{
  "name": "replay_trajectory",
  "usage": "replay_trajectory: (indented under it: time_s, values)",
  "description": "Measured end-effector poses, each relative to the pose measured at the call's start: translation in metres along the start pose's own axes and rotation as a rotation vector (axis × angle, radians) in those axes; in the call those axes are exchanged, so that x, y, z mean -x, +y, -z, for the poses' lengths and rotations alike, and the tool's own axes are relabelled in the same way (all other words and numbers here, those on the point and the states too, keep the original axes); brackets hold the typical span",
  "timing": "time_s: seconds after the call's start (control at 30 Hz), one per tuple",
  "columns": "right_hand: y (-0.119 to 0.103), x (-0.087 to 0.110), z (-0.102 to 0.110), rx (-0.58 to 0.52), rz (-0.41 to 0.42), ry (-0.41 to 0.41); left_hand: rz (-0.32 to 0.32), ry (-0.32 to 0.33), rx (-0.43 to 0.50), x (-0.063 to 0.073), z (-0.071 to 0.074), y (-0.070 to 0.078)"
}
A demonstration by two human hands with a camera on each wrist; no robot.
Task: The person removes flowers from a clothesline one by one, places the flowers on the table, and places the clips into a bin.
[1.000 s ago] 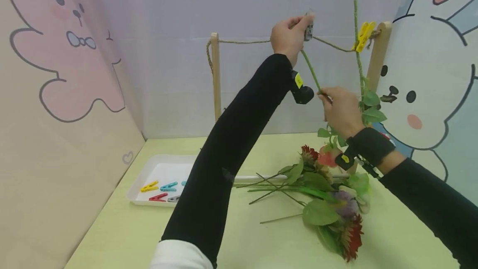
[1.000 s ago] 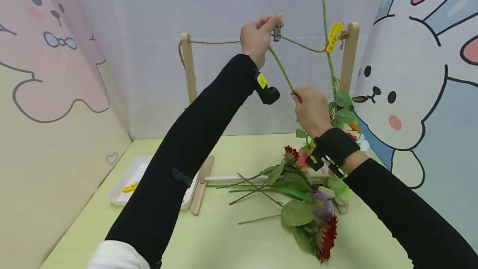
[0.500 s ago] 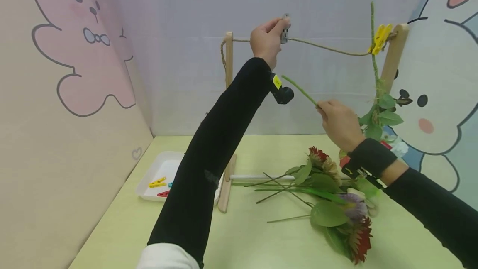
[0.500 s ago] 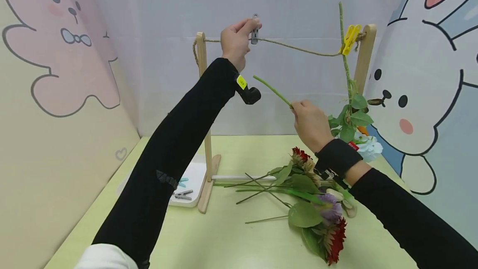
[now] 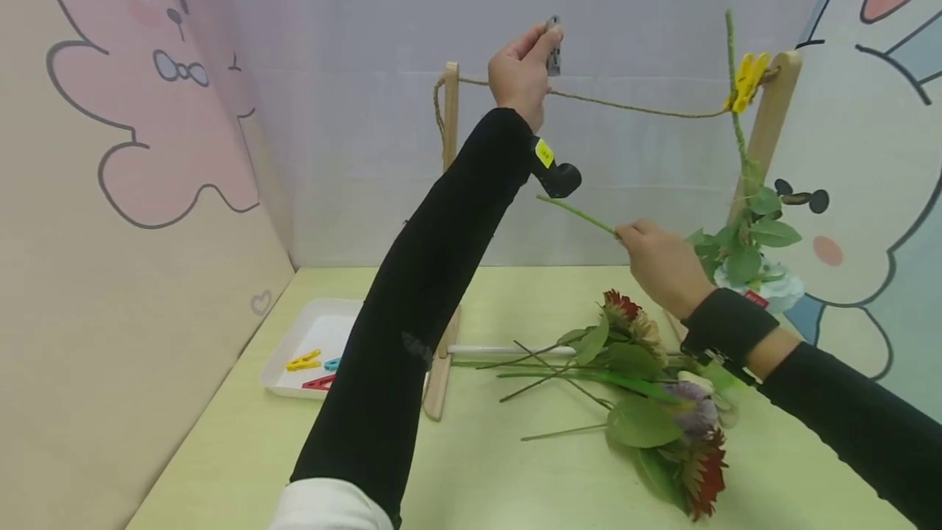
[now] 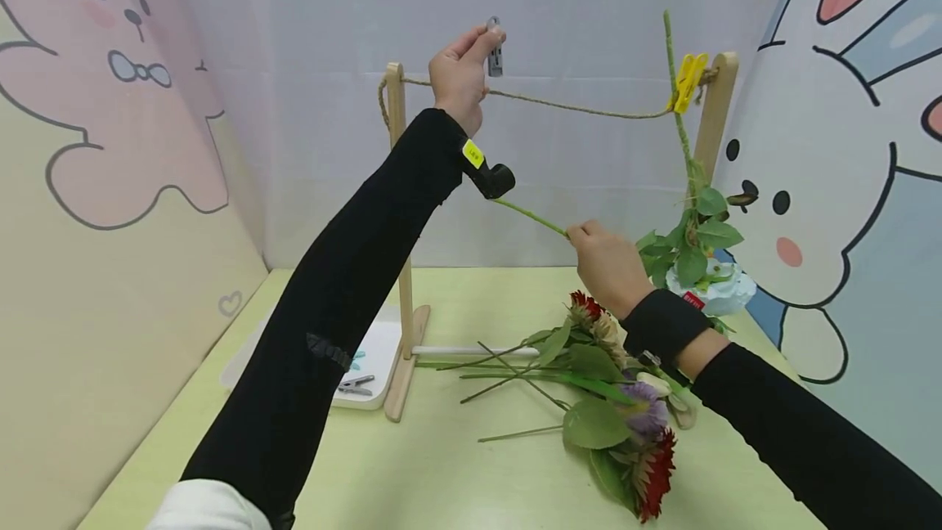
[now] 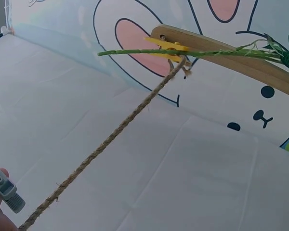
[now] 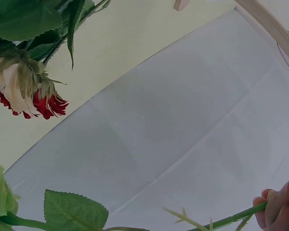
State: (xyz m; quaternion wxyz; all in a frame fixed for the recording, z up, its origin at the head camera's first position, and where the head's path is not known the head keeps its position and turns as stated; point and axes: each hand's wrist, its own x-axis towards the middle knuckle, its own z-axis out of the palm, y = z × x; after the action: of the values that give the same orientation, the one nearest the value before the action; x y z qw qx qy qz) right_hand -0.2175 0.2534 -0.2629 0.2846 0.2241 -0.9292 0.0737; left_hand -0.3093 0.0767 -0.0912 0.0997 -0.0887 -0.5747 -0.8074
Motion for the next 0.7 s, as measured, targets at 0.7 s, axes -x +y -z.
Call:
replay_trajectory:
  time_s: [0.7]
  values:
    - [-0.019,0.059,-0.063,0.205,0.235,-0.382,-0.260,-0.454,-1.012,0.059,0.210,-0.052]
